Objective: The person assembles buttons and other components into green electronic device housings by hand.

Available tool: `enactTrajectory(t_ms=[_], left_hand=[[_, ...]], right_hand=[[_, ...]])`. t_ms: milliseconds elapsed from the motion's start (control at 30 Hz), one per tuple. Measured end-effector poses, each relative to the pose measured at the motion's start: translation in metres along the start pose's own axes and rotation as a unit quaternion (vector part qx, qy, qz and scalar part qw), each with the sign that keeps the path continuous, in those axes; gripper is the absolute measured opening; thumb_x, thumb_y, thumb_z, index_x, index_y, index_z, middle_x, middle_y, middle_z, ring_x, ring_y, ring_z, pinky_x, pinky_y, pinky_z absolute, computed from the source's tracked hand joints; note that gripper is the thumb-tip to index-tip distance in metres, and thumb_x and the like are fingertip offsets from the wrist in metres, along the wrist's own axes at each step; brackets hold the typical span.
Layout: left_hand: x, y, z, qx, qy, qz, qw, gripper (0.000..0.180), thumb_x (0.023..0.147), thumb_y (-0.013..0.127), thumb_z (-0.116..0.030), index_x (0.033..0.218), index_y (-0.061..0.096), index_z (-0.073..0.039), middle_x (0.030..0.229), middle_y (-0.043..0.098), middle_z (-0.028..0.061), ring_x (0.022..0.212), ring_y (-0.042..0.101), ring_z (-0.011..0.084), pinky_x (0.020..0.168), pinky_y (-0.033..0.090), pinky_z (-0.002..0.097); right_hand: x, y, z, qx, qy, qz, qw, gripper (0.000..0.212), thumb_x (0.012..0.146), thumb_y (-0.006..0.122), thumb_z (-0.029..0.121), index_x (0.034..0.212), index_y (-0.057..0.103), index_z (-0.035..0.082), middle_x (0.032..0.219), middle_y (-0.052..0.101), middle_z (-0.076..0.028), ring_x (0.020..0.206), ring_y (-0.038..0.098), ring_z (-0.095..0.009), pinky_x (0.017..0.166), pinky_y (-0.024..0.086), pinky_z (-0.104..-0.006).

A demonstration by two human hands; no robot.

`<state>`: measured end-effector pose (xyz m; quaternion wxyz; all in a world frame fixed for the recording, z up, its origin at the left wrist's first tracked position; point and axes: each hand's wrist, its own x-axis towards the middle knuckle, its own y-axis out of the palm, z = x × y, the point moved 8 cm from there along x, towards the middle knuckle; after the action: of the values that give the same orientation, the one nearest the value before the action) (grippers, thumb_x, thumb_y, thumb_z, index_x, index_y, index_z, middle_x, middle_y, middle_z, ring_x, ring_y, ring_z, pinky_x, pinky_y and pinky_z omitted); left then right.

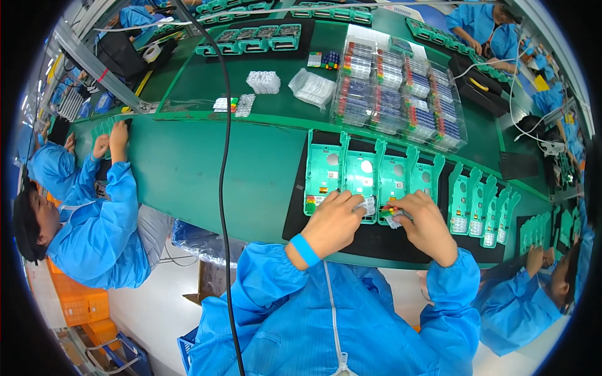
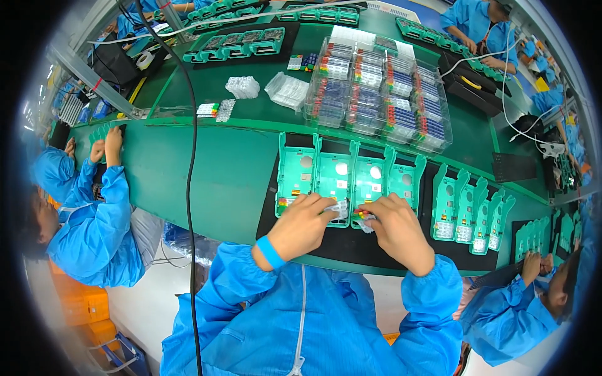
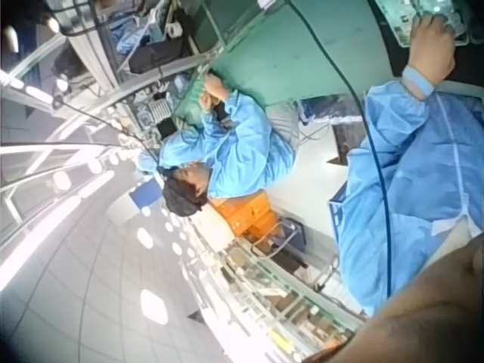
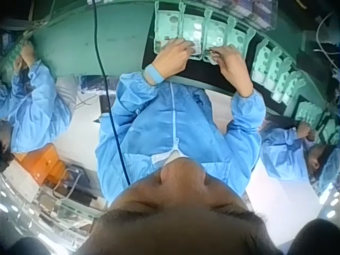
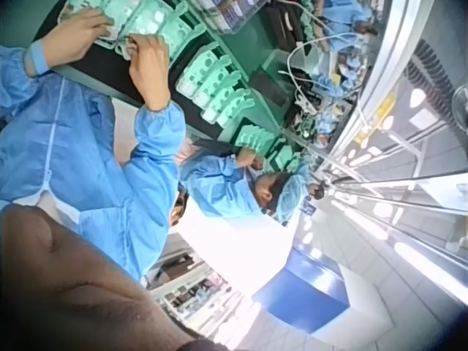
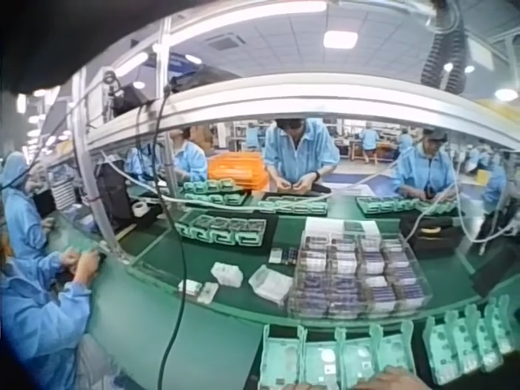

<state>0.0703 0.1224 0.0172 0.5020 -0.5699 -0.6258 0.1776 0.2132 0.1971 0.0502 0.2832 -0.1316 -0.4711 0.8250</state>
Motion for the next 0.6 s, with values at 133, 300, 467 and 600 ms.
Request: enactTrajectory(t_ms=[133, 300, 467, 600], left_hand=[[-0.011, 0.022, 0.018, -0.041, -0.007, -0.016, 0.999, 0.027, 0.075, 0.067, 0.006, 0.099, 0.075, -0.004, 0.119, 0.072, 0.0097, 0.107, 0.067, 0.03, 0.096, 0.052, 0.0428], [-0.014, 0.016, 0.011, -0.02, 0.012, -0.046, 0.999, 0.028, 0.074, 0.068, 0.006, 0.1, 0.075, -0.004, 0.122, 0.072, 0.0102, 0.107, 0.066, 0.0295, 0.095, 0.051, 0.0432], [-0.01, 0.011, -0.005, -0.029, 0.025, -0.055, 0.998, 0.035, 0.075, 0.069, 0.006, 0.107, 0.075, -0.005, 0.124, 0.071, 0.0102, 0.109, 0.065, 0.029, 0.095, 0.051, 0.0422], [-0.021, 0.031, 0.009, -0.022, 0.018, -0.035, 0.999, 0.037, 0.075, 0.069, 0.005, 0.111, 0.074, -0.006, 0.126, 0.07, 0.0095, 0.11, 0.065, 0.0287, 0.096, 0.051, 0.0413]], right_hand=[[-0.01, 0.018, -0.016, -0.053, -0.007, -0.018, 0.998, 0.031, 0.085, 0.071, -0.004, 0.115, 0.073, 0.001, 0.111, 0.067, -0.015, 0.102, 0.063, -0.038, 0.089, 0.053, -0.0472], [-0.021, 0.011, -0.016, -0.062, 0.003, -0.043, 0.997, 0.031, 0.086, 0.071, -0.004, 0.117, 0.071, 0.0, 0.122, 0.066, -0.015, 0.109, 0.064, -0.038, 0.095, 0.054, -0.0463], [-0.035, 0.029, -0.011, -0.021, -0.048, -0.026, 0.998, 0.027, 0.088, 0.069, -0.006, 0.114, 0.064, -0.001, 0.128, 0.067, -0.025, 0.123, 0.066, -0.04, 0.097, 0.057, -0.0435], [-0.034, 0.006, 0.002, 0.01, 0.042, 0.041, 0.998, 0.023, 0.091, 0.066, -0.005, 0.113, 0.063, -0.005, 0.126, 0.069, -0.027, 0.122, 0.067, -0.042, 0.097, 0.058, -0.0442]])
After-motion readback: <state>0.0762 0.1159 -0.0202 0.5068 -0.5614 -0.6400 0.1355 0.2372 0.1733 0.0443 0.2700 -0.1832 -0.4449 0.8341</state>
